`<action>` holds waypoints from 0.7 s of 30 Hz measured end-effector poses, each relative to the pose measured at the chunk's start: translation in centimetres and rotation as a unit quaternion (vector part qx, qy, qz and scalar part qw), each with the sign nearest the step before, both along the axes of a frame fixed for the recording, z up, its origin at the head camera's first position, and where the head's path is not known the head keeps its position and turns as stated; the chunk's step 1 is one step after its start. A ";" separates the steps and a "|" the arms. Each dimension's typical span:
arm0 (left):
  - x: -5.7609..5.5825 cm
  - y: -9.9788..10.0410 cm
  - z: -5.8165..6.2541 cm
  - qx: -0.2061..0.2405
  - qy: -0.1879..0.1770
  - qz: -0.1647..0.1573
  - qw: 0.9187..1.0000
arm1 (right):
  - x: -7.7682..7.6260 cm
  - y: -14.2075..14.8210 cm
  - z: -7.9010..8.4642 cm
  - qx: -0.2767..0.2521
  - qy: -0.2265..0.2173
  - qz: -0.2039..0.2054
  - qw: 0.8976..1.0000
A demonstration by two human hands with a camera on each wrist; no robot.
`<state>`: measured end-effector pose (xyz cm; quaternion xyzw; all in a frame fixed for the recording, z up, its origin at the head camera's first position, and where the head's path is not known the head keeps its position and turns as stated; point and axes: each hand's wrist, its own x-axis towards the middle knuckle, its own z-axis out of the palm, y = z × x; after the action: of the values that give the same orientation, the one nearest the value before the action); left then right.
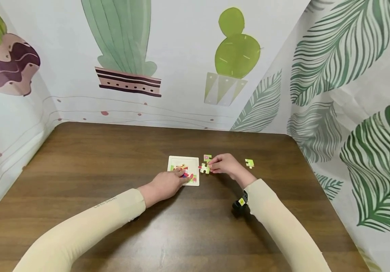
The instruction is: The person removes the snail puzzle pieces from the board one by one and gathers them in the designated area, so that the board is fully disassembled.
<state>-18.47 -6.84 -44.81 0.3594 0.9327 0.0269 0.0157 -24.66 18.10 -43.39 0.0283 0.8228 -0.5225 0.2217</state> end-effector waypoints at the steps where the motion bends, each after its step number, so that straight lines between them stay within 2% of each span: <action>1: 0.0 -0.1 0.0 0.002 0.005 -0.001 1.000 | 0.1 0.4 0.0 0.000 0.001 -0.001 1.000; 10: 0.0 0.0 -0.2 -0.002 0.032 -0.006 0.999 | 0.8 4.5 -0.3 -0.008 0.009 -0.006 1.000; 16: 0.0 0.0 -0.2 0.000 0.019 -0.004 1.000 | 1.6 6.8 -0.2 -0.014 0.001 -0.015 1.000; 21: -0.1 -0.1 -0.2 0.010 0.003 -0.002 1.000 | 2.0 8.3 0.0 0.008 -0.007 -0.014 1.000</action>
<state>-18.52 -6.91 -44.98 0.3612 0.9318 0.0349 0.0093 -22.63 26.42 -43.39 0.0452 0.8248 -0.5191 0.2198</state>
